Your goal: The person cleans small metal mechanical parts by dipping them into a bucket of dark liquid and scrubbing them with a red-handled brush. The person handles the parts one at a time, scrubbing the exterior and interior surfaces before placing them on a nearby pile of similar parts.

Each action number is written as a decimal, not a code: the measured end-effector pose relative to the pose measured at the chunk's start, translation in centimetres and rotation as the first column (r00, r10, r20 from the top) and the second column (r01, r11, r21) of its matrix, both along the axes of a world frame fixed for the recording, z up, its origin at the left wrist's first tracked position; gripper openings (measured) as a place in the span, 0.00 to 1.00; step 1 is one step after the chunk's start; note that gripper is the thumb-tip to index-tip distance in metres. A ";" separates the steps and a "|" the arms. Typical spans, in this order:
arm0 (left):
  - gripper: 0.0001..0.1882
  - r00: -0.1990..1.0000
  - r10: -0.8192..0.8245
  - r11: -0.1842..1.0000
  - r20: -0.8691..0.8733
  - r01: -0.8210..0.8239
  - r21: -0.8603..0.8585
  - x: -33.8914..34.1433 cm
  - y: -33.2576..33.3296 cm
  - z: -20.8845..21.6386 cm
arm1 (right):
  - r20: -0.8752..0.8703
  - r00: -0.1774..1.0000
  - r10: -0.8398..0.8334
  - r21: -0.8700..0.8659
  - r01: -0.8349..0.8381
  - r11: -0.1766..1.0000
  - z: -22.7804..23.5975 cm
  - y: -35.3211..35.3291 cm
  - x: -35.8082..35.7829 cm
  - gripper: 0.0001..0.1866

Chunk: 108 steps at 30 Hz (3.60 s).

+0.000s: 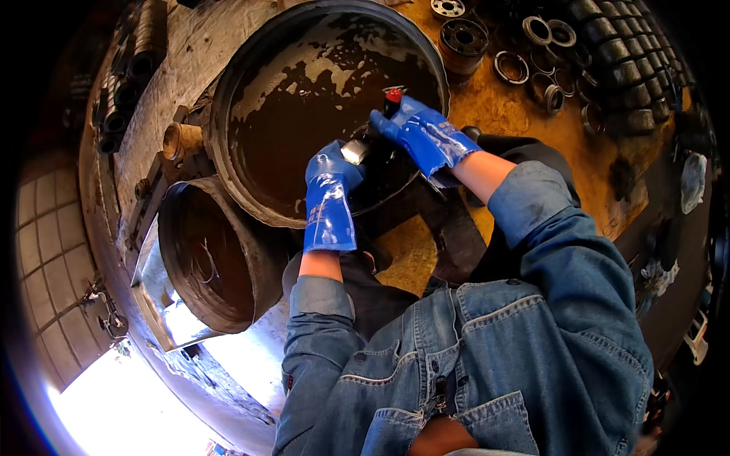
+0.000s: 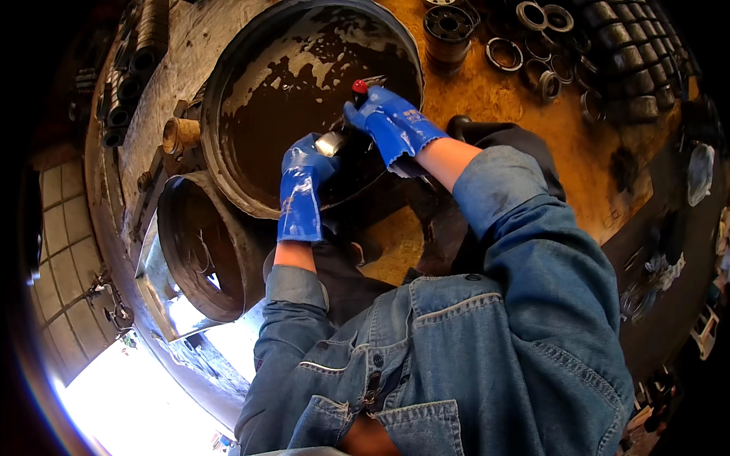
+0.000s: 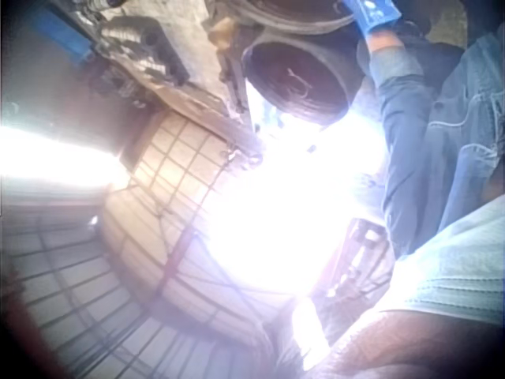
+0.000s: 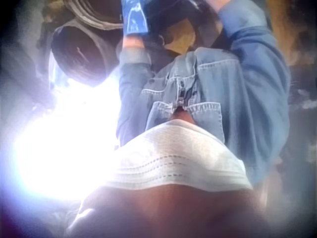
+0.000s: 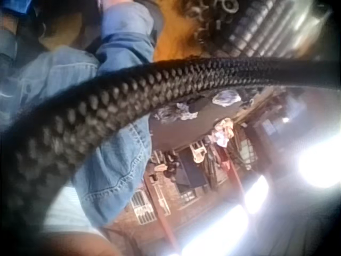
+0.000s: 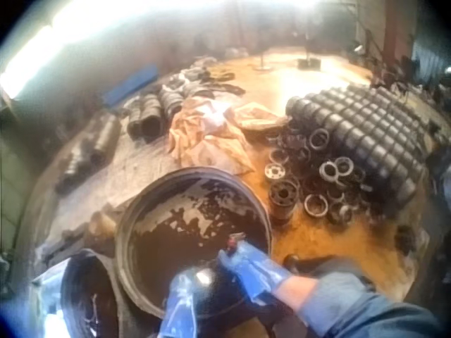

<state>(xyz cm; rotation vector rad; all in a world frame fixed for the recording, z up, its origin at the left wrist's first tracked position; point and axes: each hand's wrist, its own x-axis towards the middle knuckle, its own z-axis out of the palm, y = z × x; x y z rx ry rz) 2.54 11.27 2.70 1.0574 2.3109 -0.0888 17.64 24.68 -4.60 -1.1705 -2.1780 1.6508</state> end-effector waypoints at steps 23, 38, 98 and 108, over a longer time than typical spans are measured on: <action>0.35 0.957 0.205 0.919 0.205 -0.261 0.296 1.2 -7.0 -3.3 | -0.027 0.996 0.080 0.152 -0.075 0.986 7.5 -0.7 2.6 0.24; 0.34 0.964 0.184 0.921 0.192 -0.238 0.309 0.3 -8.2 -4.8 | 0.135 0.989 0.051 0.054 -0.059 0.997 7.1 -1.2 1.3 0.27; 0.35 0.991 -0.115 0.986 -0.066 0.122 0.116 0.8 -1.7 -2.1 | 0.075 0.955 0.288 0.208 -0.297 0.932 -0.9 1.2 -0.1 0.22; 0.17 0.936 -0.329 0.943 -0.127 0.332 0.004 0.8 1.8 -0.7 | 0.117 0.990 0.084 0.092 -0.095 0.991 4.2 1.4 -0.7 0.22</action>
